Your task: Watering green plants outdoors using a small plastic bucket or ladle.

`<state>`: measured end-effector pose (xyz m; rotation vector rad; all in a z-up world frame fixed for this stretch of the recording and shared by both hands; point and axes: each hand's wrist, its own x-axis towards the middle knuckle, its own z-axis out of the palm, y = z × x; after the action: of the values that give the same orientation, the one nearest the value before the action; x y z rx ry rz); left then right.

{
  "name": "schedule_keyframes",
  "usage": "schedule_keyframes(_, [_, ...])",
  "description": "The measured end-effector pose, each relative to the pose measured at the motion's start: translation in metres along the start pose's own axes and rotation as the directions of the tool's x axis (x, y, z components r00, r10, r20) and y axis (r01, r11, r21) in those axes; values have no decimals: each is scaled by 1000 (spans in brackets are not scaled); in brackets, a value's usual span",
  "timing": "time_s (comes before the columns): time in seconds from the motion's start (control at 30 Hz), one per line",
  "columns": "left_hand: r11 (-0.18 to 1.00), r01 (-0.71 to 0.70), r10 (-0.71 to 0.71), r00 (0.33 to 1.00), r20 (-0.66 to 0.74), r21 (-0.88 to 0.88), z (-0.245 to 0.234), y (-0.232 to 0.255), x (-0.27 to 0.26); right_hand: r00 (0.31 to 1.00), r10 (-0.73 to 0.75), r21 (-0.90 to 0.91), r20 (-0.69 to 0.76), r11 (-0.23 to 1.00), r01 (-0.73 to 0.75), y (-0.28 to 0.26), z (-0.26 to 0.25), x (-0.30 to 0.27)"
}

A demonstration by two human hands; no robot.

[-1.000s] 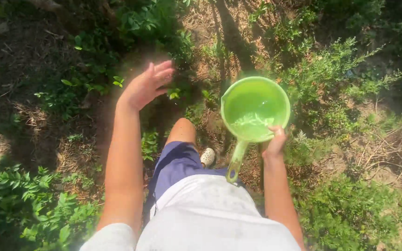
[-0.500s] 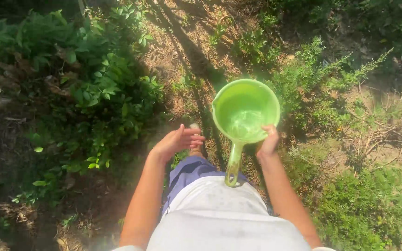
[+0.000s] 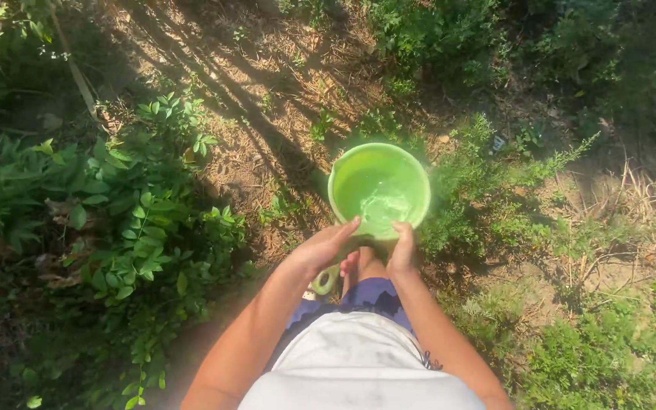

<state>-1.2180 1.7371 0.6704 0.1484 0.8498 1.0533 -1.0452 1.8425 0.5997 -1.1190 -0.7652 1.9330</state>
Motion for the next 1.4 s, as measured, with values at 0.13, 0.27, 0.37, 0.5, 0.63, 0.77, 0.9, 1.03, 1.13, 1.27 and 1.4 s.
schedule_keyframes(0.13, [984, -45, 66, 991, -117, 171, -7, 68, 44, 984, 67, -336, 162, 942, -9, -4, -23, 119])
schedule_keyframes(0.27, [943, -40, 124, 963, -238, 330, -41, 137, 91, 766, 549, -516, 333, 786, -340, -135, 63, 171])
schedule_keyframes(0.37, [936, -41, 161, 932, -323, 349, -55, 186, 136, 776, 565, -267, 282, 823, -502, -150, 59, 266])
schedule_keyframes(0.5, [910, -58, 206, 922, -328, 410, -57, 259, 195, 806, 508, 157, 304, 808, -568, -76, 13, 439])
schedule_keyframes(0.63, [884, -53, 239, 905, -352, 464, -58, 350, 247, 808, 487, 319, 332, 748, -582, -95, 93, 499])
schedule_keyframes(0.77, [794, 8, 248, 909, -336, 608, -66, 439, 298, 745, 510, 288, 431, 705, -649, -57, 133, 634])
schedule_keyframes(0.9, [702, 3, 173, 969, -174, 712, -117, 525, 367, 844, 267, 189, 465, 902, -389, -140, 217, 658])
schedule_keyframes(1.03, [800, 114, -5, 983, -184, 589, -139, 612, 417, 995, -6, 468, 103, 882, -43, -200, 219, 715])
schedule_keyframes(1.13, [856, 114, -51, 989, -136, 505, -152, 669, 440, 961, -142, 386, 236, 922, 41, -249, 194, 786])
schedule_keyframes(1.27, [845, 78, 44, 976, -214, 529, -182, 734, 486, 988, -110, -324, 113, 936, 141, -269, 65, 929])
schedule_keyframes(1.4, [905, 66, 85, 940, -330, 420, -216, 782, 528, 982, -57, -983, 182, 7, 183, -436, 198, 920])
